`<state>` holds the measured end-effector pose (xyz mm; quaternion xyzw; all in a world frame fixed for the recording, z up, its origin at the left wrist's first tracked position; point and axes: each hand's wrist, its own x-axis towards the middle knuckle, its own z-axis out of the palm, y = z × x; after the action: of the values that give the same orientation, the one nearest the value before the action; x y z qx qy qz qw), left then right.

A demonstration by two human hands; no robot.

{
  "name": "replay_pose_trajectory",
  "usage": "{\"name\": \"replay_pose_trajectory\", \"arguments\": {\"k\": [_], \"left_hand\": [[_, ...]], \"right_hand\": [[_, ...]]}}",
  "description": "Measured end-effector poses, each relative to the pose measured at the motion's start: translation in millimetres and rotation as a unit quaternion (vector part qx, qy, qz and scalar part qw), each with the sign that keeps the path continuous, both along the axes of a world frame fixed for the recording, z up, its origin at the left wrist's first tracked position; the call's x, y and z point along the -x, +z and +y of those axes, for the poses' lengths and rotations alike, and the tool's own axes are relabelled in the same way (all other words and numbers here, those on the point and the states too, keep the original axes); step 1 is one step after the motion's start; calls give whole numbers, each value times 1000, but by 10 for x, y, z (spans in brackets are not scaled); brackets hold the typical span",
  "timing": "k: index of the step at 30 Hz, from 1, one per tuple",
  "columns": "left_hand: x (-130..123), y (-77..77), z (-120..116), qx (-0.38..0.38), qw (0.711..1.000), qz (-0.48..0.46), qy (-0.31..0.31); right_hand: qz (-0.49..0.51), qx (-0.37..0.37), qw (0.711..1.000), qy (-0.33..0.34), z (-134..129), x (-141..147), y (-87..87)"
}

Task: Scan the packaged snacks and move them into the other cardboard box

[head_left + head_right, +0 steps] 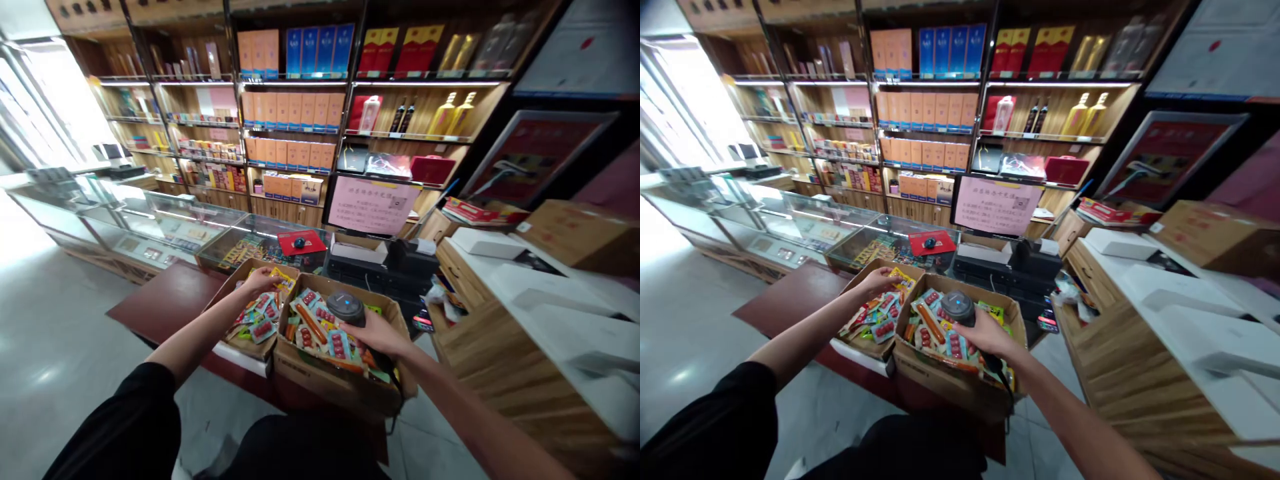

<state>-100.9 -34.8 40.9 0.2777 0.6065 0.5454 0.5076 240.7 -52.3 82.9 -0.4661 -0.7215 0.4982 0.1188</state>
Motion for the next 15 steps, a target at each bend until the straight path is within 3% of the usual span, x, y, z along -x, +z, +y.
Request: {"name": "replay_pose_trajectory", "arguments": {"k": [4,8,12,15], "left_hand": [[531,-2,-238,-14,999,-6,38],[902,32,-485,-28,997,-16,70],[1046,59,-589,-20,997,-13,73],[989,24,-516,-15,998,-13,58]], "right_hand": [[3,-9,1000,9,75,167,-36],[4,11,999,38,92,390,-2],[6,1,999,44,79,559,-7],[12,-3,999,34,63,585,-16]]}}
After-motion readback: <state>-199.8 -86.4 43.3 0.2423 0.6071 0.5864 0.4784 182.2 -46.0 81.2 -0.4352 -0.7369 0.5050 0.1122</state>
